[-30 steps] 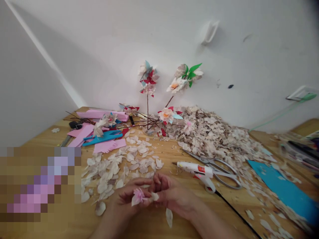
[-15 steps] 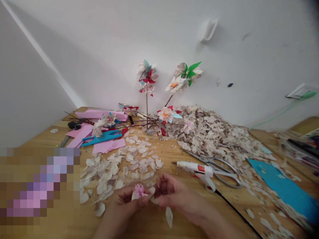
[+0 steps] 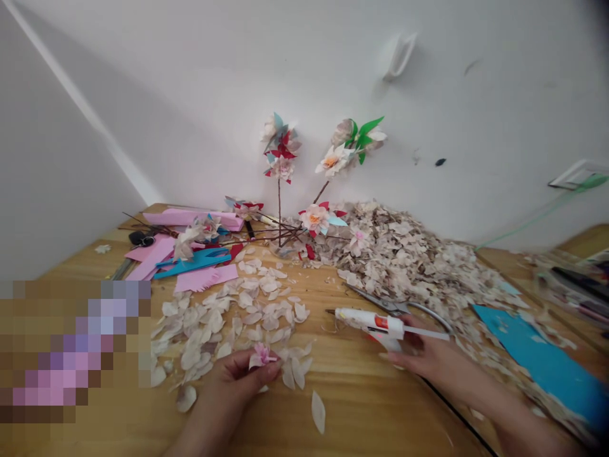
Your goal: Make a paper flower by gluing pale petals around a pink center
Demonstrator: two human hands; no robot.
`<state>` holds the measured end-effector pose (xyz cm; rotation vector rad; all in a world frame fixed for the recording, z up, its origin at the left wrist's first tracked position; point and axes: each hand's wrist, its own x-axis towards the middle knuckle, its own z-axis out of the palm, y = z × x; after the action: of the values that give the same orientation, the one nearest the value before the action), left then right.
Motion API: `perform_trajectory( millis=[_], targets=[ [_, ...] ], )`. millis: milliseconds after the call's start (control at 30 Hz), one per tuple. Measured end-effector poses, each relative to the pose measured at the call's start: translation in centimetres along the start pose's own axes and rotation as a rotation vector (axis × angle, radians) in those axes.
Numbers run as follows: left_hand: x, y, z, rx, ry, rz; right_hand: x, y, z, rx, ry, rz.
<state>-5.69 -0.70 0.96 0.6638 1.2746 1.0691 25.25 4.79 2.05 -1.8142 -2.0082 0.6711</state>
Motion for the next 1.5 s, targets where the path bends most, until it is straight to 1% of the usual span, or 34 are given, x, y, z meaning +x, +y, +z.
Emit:
perform_trajectory(
  millis=[67, 133, 200, 300, 400, 433, 467, 567, 633, 700, 800, 867, 1100, 1167, 1367, 1500],
  targets=[
    [0.0, 0.0, 0.0, 0.01, 0.004, -0.016, 0.8, -0.7, 1.2, 0.113, -0.005, -0.019],
    [-0.1, -0.1, 0.0, 0.02, 0.002, -0.022, 1.3, -1.7, 2.4, 0.269, -0.008, 0.033],
    [0.0, -0.2, 0.0, 0.039, -0.001, -0.015, 1.4, -2.4, 3.3, 0.364, 0.023, 0.08],
    [0.2, -0.4, -0.2, 0.071, -0.015, 0.003, 0.8, -3.0, 3.7, 0.391, 0.085, 0.107],
    [0.3, -0.4, -0.3, 0.101, -0.038, 0.003, -0.6, -3.8, 3.7, 0.43, 0.116, 0.125],
    [0.2, -0.4, -0.3, 0.115, -0.04, 0.004, -1.1, -4.3, 3.6, 0.433, 0.108, 0.105],
    [0.1, -0.3, -0.2, 0.134, -0.038, 0.008, -1.6, -4.8, 3.5, 0.425, 0.083, 0.055],
    [-0.1, 0.2, 0.0, 0.206, -0.018, 0.054, -2.7, -6.6, 3.3, 0.332, -0.051, -0.236],
    [-0.3, 0.5, 0.0, 0.25, -0.011, 0.099, -3.0, -7.5, 3.2, 0.266, -0.061, -0.344],
    [-0.3, 0.8, 0.1, 0.273, -0.008, 0.135, -3.2, -8.0, 3.2, 0.229, -0.041, -0.386],
    [-0.3, 0.9, 0.1, 0.269, 0.001, 0.155, -3.3, -7.9, 3.6, 0.199, -0.028, -0.432],
    [-0.3, 0.8, 0.1, 0.266, 0.008, 0.149, -3.3, -7.7, 3.8, 0.187, -0.02, -0.439],
    [-0.4, 0.4, 0.0, 0.271, 0.017, 0.158, -3.4, -7.2, 4.3, 0.139, -0.069, -0.375],
    [-0.4, 0.4, 0.0, 0.275, 0.013, 0.164, -3.5, -7.2, 4.4, 0.135, -0.051, -0.373],
    [-0.4, 0.5, -0.2, 0.28, 0.012, 0.181, -3.5, -7.5, 4.1, 0.147, 0.007, -0.431],
    [-0.3, 0.3, -0.3, 0.297, 0.015, 0.177, -3.6, -7.4, 4.2, 0.128, 0.067, -0.452]
  ],
)
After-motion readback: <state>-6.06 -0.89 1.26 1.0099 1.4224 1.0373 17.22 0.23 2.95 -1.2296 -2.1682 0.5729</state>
